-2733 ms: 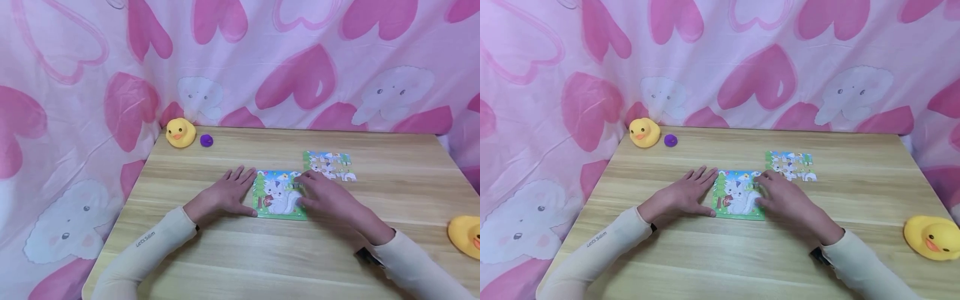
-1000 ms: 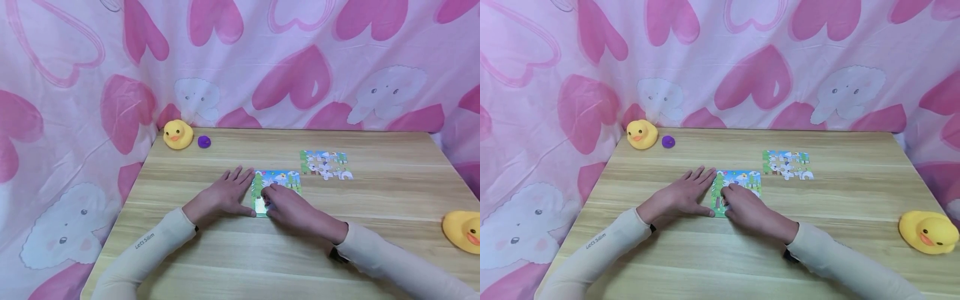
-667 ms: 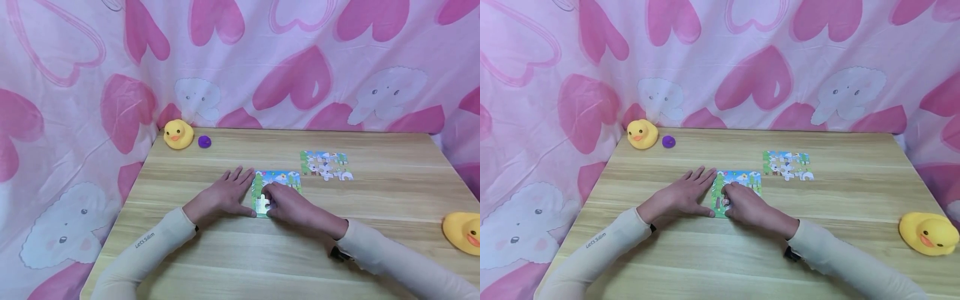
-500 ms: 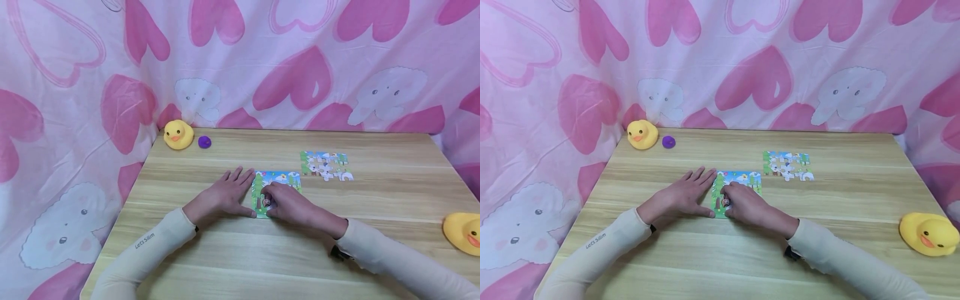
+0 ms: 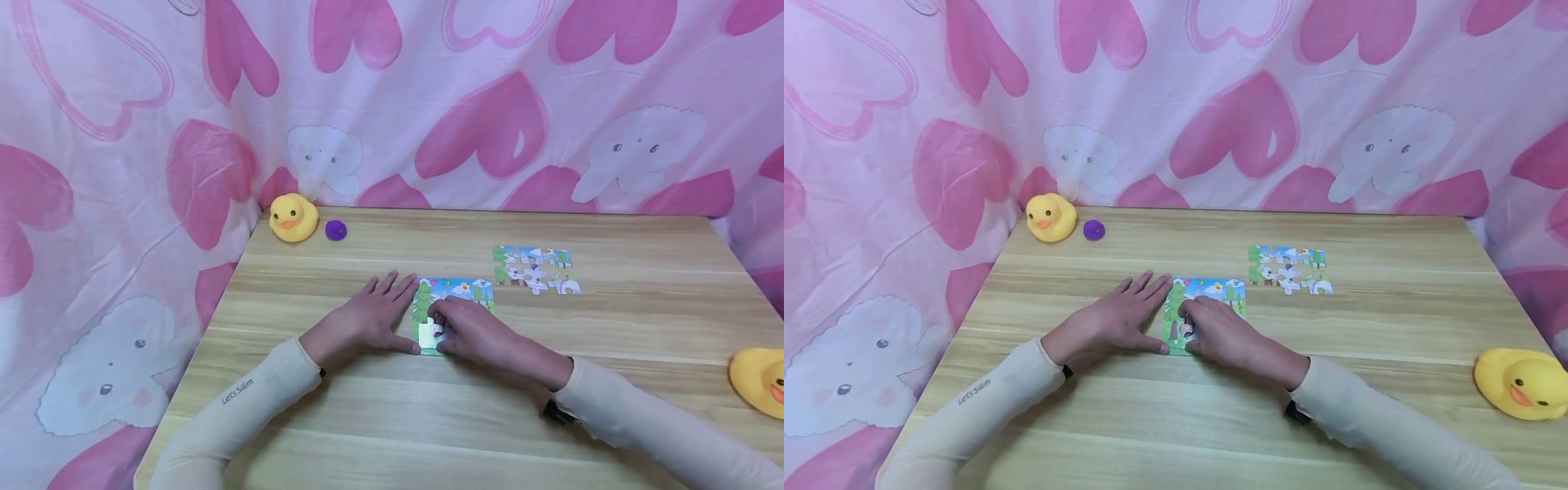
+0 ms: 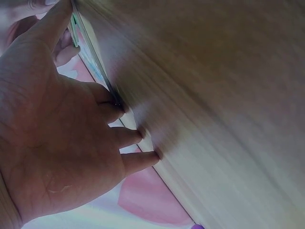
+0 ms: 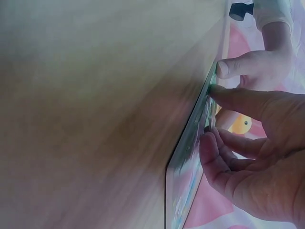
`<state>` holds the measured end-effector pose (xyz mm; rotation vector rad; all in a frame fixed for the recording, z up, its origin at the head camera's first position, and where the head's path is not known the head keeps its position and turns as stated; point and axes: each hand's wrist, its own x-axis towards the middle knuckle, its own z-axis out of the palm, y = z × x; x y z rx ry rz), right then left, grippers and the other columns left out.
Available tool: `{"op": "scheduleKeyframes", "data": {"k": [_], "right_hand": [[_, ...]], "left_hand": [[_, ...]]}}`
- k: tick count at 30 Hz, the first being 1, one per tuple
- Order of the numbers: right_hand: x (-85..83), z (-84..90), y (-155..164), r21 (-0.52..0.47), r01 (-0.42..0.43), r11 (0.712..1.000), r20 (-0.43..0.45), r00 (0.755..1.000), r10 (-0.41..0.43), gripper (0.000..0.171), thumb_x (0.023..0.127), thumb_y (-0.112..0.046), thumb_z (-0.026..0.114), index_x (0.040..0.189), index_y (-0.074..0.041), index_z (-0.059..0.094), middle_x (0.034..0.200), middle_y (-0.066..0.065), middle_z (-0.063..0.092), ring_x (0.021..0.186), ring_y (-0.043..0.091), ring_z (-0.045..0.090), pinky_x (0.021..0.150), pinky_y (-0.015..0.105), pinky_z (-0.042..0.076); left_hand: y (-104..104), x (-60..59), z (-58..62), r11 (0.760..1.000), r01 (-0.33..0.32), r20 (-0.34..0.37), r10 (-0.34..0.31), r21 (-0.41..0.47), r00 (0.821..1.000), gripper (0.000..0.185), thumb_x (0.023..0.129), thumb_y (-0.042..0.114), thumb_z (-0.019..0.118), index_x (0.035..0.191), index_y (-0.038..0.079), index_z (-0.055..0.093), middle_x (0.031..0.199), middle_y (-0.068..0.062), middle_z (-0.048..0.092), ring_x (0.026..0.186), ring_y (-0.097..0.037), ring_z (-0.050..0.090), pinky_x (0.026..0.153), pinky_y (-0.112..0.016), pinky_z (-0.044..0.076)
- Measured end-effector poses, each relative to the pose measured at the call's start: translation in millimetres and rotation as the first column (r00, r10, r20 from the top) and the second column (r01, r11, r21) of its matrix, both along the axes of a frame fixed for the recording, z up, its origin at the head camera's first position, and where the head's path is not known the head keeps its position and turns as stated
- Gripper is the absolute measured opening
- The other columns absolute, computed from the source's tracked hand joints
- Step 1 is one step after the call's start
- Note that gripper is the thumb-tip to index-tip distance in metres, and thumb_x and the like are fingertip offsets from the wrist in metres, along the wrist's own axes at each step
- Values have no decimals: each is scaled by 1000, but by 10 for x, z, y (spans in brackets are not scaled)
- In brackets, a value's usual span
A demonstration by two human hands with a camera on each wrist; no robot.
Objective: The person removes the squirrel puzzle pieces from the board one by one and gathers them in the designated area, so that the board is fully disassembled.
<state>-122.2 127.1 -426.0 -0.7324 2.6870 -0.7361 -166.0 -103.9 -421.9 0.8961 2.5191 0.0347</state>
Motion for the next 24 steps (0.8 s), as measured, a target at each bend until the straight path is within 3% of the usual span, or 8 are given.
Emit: {"op": "scheduleKeyframes", "data": {"k": [10, 17, 24], "right_hand": [[-37, 17, 15, 29, -31, 999, -22, 999, 32, 52, 81, -19, 92, 127, -9, 70, 104, -2, 68, 93, 13, 58, 85, 34, 55], [-3, 17, 86, 26, 18, 1000, -52, 999, -17, 56, 82, -22, 89, 133, -13, 69, 112, -1, 68, 98, 13, 61, 89, 38, 58], [14, 62, 393, -13, 60, 998, -52, 997, -61, 61, 85, -20, 88, 140, -18, 64, 117, -3, 66, 103, 16, 64, 90, 39, 60]], "left_hand": [[11, -6, -8, 1000, 8, -12, -8, 4, 1000, 125, 86, 86, 59, 172, 18, -1, 181, 0, -5, 168, -33, -5, 136, -58, 7], [12, -7, 1, 1000, 14, -15, -13, 12, 1000, 125, 86, 85, 61, 172, 17, 1, 181, -1, -3, 168, -34, -3, 136, -59, 8], [5, -4, 12, 1000, -19, 24, 19, 5, 1000, 127, 84, 85, 63, 172, 20, -1, 181, 2, -6, 168, -32, -6, 136, -58, 5]]}}
